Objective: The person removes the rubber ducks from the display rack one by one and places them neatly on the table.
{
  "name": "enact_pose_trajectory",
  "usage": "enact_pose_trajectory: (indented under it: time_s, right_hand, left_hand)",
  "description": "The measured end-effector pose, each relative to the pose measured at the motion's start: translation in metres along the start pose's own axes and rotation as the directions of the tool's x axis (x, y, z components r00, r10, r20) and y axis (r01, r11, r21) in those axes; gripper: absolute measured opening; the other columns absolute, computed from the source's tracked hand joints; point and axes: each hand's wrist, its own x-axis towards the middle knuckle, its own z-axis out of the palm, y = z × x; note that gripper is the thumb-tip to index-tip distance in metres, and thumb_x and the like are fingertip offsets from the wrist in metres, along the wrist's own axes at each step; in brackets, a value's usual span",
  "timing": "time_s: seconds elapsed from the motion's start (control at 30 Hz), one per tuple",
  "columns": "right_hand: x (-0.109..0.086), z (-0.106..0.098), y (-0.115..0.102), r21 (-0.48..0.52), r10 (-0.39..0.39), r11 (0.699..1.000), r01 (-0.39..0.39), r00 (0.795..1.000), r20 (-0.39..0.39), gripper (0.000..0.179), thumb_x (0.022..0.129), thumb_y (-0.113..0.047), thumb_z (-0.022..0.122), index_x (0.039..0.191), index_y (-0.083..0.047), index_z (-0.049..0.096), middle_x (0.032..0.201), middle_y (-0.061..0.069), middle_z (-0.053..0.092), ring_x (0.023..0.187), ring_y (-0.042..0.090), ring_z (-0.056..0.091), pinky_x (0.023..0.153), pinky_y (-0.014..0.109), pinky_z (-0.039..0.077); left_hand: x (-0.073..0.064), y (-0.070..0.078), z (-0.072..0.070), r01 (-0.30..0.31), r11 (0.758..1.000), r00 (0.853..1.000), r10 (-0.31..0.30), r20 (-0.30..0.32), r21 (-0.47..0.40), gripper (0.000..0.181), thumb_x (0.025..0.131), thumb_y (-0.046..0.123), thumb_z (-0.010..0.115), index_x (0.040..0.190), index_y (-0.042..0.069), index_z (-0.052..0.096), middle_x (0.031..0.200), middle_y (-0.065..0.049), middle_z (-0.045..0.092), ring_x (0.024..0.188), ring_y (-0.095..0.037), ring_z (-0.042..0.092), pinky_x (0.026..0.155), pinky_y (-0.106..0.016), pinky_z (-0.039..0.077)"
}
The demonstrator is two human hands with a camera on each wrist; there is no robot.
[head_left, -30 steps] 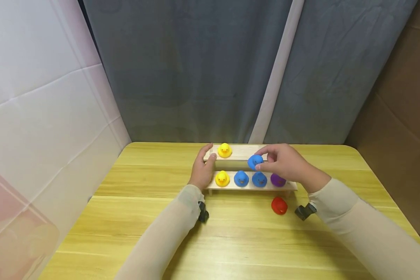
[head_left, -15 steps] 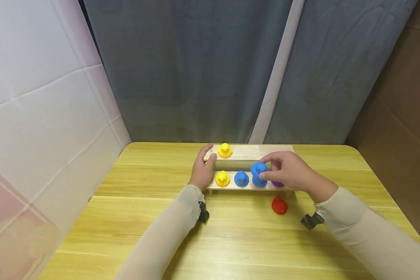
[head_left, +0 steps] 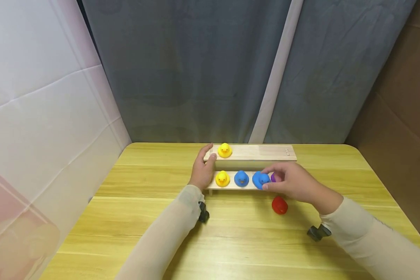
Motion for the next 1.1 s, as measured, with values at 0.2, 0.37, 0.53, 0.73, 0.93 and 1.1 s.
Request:
enact_pose_trajectory:
  time_s: [0.2,0.37,0.53,0.73,0.93,1.1]
  right_hand:
    - [-0.005,0.005,0.008,0.012,-0.012,1.0,0.011,1.0,0.002,0.041,0.084,-0.024,0.09,0.119,-0.007,0.077,0.072,0.002,0.051,0.068,0.02,0.048,0.053,0.028,0.038]
    - [-0.009,0.011,0.014,0.045,0.007,0.999,-0.007,1.0,0.01,0.038,0.084,-0.022,0.09,0.116,-0.006,0.078,0.072,0.001,0.05,0.069,0.02,0.047,0.052,0.026,0.036]
    - [-0.011,0.018,0.02,0.068,0.012,0.998,-0.013,1.0,0.015,0.034,0.084,-0.019,0.09,0.114,-0.006,0.078,0.072,0.001,0.049,0.069,0.02,0.047,0.052,0.025,0.037]
    - [-0.012,0.026,0.027,0.04,-0.004,0.999,0.003,1.0,0.014,0.032,0.084,-0.018,0.09,0.112,-0.007,0.079,0.069,0.0,0.048,0.063,0.016,0.045,0.05,0.024,0.036]
    - [-0.015,0.033,0.031,0.014,-0.007,1.0,0.007,1.0,0.012,0.035,0.083,-0.021,0.09,0.113,-0.006,0.079,0.068,-0.002,0.048,0.06,0.012,0.045,0.05,0.023,0.037]
    - [-0.016,0.039,0.036,-0.021,-0.004,1.0,0.004,1.0,0.0,0.038,0.083,-0.023,0.091,0.115,-0.008,0.079,0.068,-0.003,0.049,0.061,0.012,0.046,0.052,0.023,0.039]
  left_hand:
    - [0.0,0.0,0.0,-0.003,1.0,1.0,0.003,-0.001,0.008,0.049,0.111,0.035,0.052,0.158,0.026,0.047,0.166,-0.001,0.042,0.151,-0.026,0.041,0.124,-0.052,0.033]
    - [0.001,0.001,0.001,-0.002,1.0,1.0,0.002,0.005,0.011,0.049,0.11,0.035,0.052,0.158,0.027,0.046,0.166,0.0,0.042,0.151,-0.027,0.041,0.124,-0.053,0.034]
    - [0.0,0.001,0.0,0.001,1.0,1.0,-0.001,0.003,0.009,0.05,0.11,0.035,0.052,0.159,0.025,0.046,0.166,0.0,0.041,0.152,-0.027,0.04,0.124,-0.053,0.033]
    - [0.0,-0.001,-0.001,0.001,1.0,1.0,-0.001,-0.003,0.01,0.049,0.111,0.034,0.051,0.158,0.026,0.047,0.166,0.0,0.041,0.15,-0.027,0.042,0.123,-0.053,0.034]
    - [-0.001,0.0,0.0,0.008,1.0,1.0,-0.008,0.001,0.002,0.047,0.11,0.035,0.052,0.157,0.03,0.047,0.167,-0.001,0.041,0.15,-0.027,0.042,0.123,-0.053,0.034]
    - [0.0,0.0,0.0,0.007,1.0,1.0,-0.007,0.0,0.003,0.047,0.11,0.035,0.052,0.157,0.031,0.047,0.167,0.0,0.041,0.151,-0.027,0.041,0.124,-0.053,0.033]
